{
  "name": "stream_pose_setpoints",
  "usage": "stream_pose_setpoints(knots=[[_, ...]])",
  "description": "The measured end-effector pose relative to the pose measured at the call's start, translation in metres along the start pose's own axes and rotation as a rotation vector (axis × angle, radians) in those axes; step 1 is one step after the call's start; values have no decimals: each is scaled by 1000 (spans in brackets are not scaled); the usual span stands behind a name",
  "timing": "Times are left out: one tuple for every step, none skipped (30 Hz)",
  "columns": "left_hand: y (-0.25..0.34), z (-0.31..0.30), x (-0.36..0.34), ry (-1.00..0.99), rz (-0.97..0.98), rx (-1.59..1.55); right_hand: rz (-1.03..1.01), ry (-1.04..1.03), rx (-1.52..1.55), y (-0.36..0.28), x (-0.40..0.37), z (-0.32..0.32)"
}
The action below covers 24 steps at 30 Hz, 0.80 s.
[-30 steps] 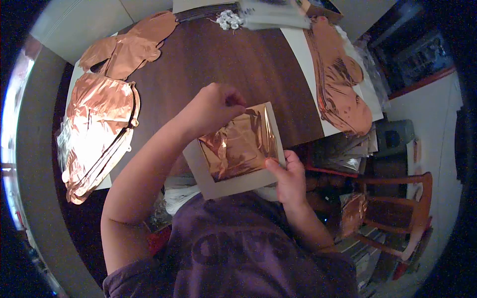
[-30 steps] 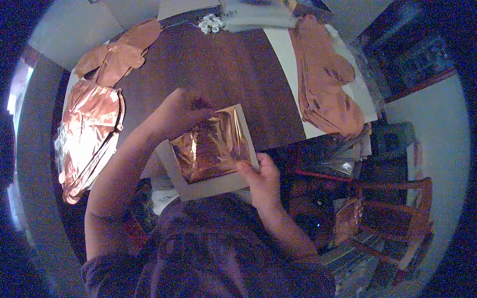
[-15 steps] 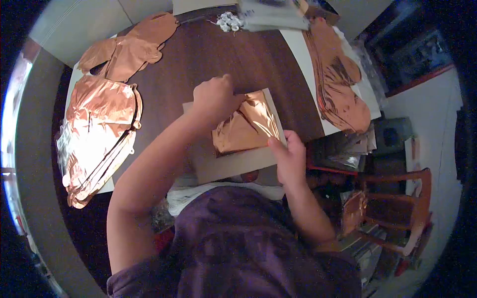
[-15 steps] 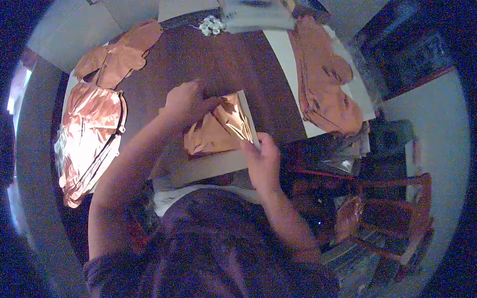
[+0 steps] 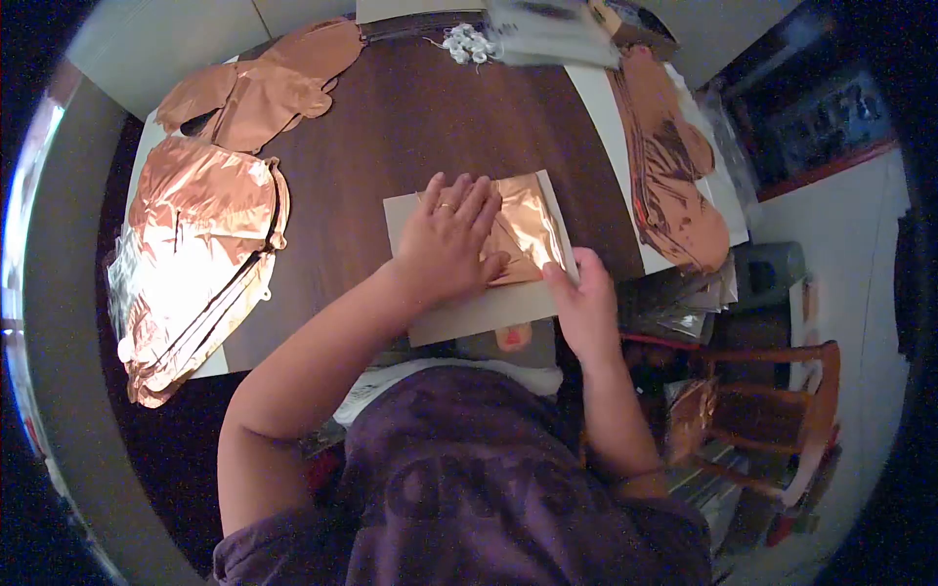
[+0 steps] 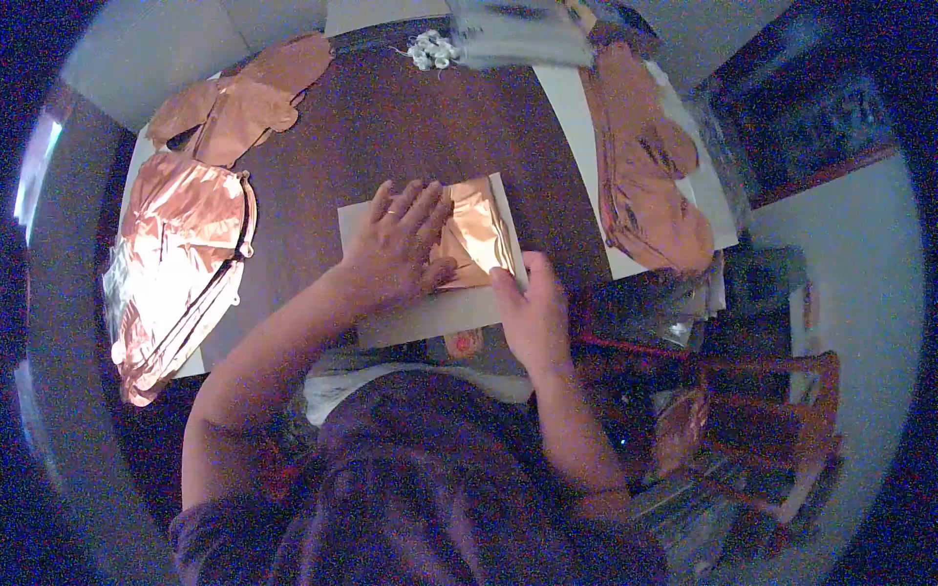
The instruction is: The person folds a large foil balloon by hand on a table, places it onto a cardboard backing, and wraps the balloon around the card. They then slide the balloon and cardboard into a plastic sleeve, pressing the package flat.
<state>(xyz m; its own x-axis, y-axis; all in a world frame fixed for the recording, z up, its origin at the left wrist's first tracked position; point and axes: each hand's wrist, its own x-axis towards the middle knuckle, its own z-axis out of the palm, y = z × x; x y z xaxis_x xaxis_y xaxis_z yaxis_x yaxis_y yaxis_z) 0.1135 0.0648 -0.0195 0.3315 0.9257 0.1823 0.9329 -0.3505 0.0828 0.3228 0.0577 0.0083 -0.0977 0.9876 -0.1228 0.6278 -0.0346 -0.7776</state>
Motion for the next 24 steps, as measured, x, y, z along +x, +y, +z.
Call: stream_pose_setpoints(knots=[[0,1,0,-13,-7,3,44,-59,-177,-18,-2,-14],[1,1,0,-26,-12,5,89,-117,-355,-26,-3,-23],[2,2,0,-41,-18,6,2,-49,-448,-23,-1,-27],[2,3,0,-42,-19,8,-87,19,-540,-19,0,-33],[3,2,0,-44,-21,12,-177,87,-629,-17,1,-35],[3,2,0,-47,-23,18,-198,86,-671,-33,3,-36],[4,3,-1,-42,-29,31,-365,80,-629,-35,11,-31],[5,4,-1,-36,-32,45,-531,76,-583,-35,22,-23],[6,4,0,-29,-35,59,-648,53,-575,-35,37,-7],[7,5,0,-5,-32,99,-764,29,-567,-32,50,9],[7,6,0,17,-30,139,-761,-12,-623,-26,56,20],[7,6,1,41,-27,181,-760,-52,-677,-21,62,29],[6,6,0,43,-30,160,-760,-93,-729,-18,66,34],[6,6,-2,43,-34,138,-743,-113,-712,-15,67,34],[6,6,-4,44,-40,115,-727,-134,-696,-12,68,32],[4,8,-5,71,-34,79,-708,-156,-680,-9,69,31],[3,11,-7,95,-25,38,-702,-169,-690,-8,69,31],[3,12,-8,119,-14,-2,-695,-181,-701,-6,69,30],[2,11,-10,100,-29,4,-691,-190,-713,-6,71,29],[1,7,-15,79,-45,10,-691,-183,-707,-6,71,29],[-1,2,-20,59,-61,16,-693,-176,-701,-5,70,29],[-4,-1,-27,68,-68,21,-696,-171,-694,-5,70,30],[-9,-4,-34,76,-75,26,-691,-173,-702,-5,70,30],[-13,-7,-40,84,-83,32,-687,-175,-709,-6,69,29]])
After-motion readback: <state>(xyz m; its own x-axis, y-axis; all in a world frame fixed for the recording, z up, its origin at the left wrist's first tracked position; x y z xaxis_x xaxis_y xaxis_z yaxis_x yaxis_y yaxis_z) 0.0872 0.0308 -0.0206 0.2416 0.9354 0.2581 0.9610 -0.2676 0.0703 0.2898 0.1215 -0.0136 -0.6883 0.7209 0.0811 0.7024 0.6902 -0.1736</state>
